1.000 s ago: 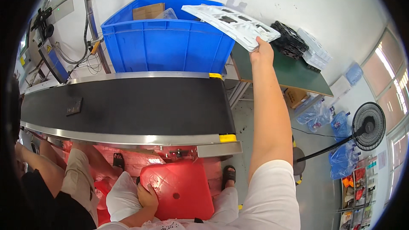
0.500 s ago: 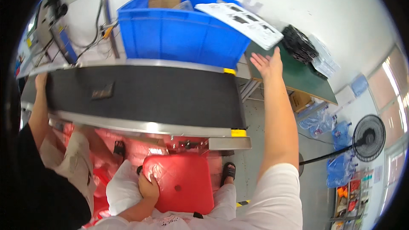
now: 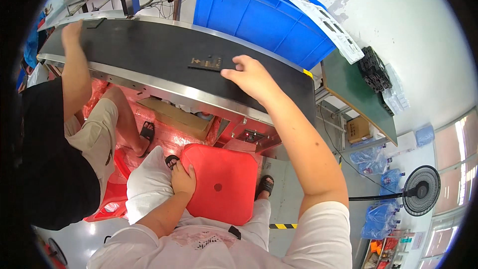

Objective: The person places small black electronic components from a conveyor belt into a white foam tray. They repeatedly pick up the components and arrange them into the designated slots within the tray, which rests on a red stool.

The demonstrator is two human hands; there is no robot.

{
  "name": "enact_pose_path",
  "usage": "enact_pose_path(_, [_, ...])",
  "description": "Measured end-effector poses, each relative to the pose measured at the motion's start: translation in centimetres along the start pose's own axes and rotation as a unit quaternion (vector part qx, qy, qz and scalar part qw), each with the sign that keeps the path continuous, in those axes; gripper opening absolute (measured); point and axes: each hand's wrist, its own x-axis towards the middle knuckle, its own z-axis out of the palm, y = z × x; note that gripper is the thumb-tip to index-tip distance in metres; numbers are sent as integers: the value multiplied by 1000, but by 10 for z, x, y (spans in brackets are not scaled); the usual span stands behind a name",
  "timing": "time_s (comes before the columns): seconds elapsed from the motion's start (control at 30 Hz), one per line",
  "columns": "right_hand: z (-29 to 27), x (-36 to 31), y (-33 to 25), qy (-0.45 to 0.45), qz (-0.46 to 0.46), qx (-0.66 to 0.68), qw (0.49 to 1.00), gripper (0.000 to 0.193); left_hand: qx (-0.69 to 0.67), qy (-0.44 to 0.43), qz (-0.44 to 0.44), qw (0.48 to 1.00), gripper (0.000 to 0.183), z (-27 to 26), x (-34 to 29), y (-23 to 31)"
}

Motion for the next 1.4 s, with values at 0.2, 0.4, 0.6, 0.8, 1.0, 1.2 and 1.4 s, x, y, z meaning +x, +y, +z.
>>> enact_pose_path(0.2, [8,41,-7,-69,-100,-349,929,69,-11,-14,-10,1000,55,3,0,-3])
enact_pose_path(0.4, [-10,40,-15,-117,15,-472,873,45,-4,-27,-25,999,54,2,0,-6])
enact_pose_path(0.6, [-40,1,35,55,-10,-331,942,35,-4,-22,-22,1000,54,7,0,-6])
enact_pose_path(0.8, [-20,-92,38,172,-2,29,985,22,-22,-48,-21,998,55,8,2,-9])
enact_pose_path(1.0, [31,-201,42,18,70,274,959,12,-74,77,71,992,55,-1,-5,-12])
enact_pose_path(1.2, [124,-277,112,-127,231,352,898,18,-460,-315,26,830,43,-30,-70,7])
enact_pose_path(1.4, [206,-303,135,-184,243,226,925,27,-496,-608,-160,599,29,-44,-93,-29])
